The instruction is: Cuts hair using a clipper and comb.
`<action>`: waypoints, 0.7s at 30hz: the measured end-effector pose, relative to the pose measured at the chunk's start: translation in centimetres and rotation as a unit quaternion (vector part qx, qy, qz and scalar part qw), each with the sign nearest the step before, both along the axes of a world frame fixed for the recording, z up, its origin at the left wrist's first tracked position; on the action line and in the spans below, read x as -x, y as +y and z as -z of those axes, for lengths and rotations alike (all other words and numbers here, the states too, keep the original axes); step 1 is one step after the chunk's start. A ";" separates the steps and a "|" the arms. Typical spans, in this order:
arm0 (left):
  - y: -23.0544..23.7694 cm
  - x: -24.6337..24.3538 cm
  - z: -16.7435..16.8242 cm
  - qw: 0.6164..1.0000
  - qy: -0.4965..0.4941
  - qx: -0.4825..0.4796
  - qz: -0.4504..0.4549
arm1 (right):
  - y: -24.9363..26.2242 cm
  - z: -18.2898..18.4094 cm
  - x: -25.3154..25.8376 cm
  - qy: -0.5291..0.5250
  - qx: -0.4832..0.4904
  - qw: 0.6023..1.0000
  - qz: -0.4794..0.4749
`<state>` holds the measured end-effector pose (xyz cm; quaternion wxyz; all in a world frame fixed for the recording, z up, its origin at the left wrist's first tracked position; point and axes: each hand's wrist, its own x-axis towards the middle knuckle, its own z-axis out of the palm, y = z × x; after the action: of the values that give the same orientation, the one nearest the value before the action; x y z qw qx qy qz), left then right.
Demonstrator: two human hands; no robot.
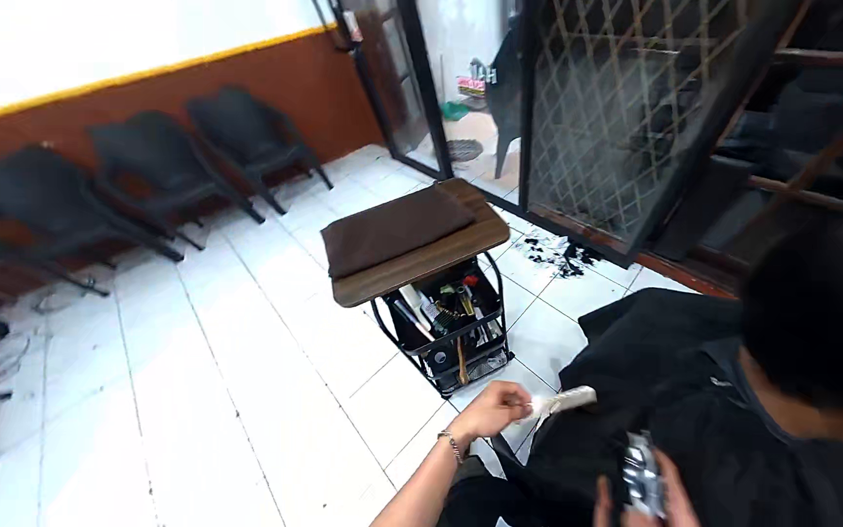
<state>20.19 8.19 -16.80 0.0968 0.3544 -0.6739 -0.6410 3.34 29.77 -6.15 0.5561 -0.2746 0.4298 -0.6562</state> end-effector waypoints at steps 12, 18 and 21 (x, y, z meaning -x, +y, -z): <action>-21.5 -16.4 17.5 0.908 -0.137 -0.081 -0.387 | -27.6 18.0 -16.4 0.148 -0.407 0.888 -0.153; -19.1 -23.3 13.5 0.868 -0.080 0.058 -0.487 | -41.9 23.9 -20.7 0.298 -0.351 0.874 -0.157; -22.0 -23.8 10.7 0.847 0.039 0.048 -0.528 | -46.5 15.2 -22.2 0.428 -0.393 0.743 -0.332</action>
<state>43.94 -13.82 -27.52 0.4639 0.6265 -0.4109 -0.4728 25.49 -16.71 -21.35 0.5549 -0.4090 0.7242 -0.0161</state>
